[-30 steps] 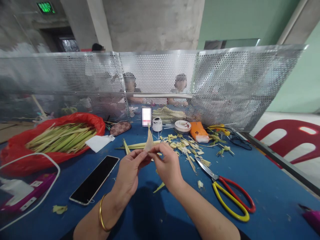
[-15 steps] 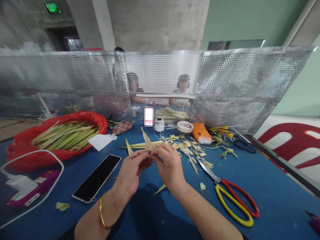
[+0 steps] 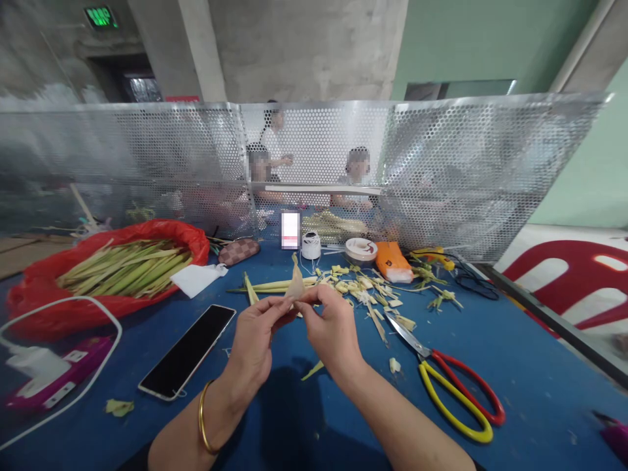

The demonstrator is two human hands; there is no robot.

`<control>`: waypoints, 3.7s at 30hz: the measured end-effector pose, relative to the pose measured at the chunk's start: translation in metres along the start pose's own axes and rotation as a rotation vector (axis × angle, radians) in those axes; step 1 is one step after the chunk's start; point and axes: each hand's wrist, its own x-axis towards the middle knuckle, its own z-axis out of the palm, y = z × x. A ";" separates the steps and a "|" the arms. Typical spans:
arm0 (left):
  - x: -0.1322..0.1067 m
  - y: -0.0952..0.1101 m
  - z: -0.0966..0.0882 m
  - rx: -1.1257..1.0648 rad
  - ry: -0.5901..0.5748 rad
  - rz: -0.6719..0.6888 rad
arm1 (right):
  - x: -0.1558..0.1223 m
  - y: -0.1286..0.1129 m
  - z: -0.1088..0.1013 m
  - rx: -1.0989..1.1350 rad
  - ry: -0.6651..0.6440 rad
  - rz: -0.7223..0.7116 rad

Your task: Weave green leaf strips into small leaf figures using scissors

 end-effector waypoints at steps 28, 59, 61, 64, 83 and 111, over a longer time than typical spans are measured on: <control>0.004 -0.003 -0.003 -0.007 0.026 -0.098 | 0.007 0.014 -0.004 -0.095 -0.120 -0.276; 0.005 -0.007 -0.003 -0.057 0.014 -0.077 | -0.001 0.009 0.002 -0.272 0.023 -0.366; 0.004 -0.007 -0.002 -0.092 0.009 -0.096 | -0.001 0.010 0.002 -0.319 0.059 -0.397; 0.003 -0.006 -0.001 -0.138 -0.007 -0.120 | -0.002 0.011 0.002 -0.300 0.104 -0.365; 0.004 -0.002 -0.003 -0.132 -0.129 -0.171 | 0.007 0.006 -0.005 -0.051 -0.065 -0.126; 0.005 -0.005 -0.004 -0.145 -0.014 -0.196 | 0.007 0.008 -0.004 -0.193 -0.088 -0.282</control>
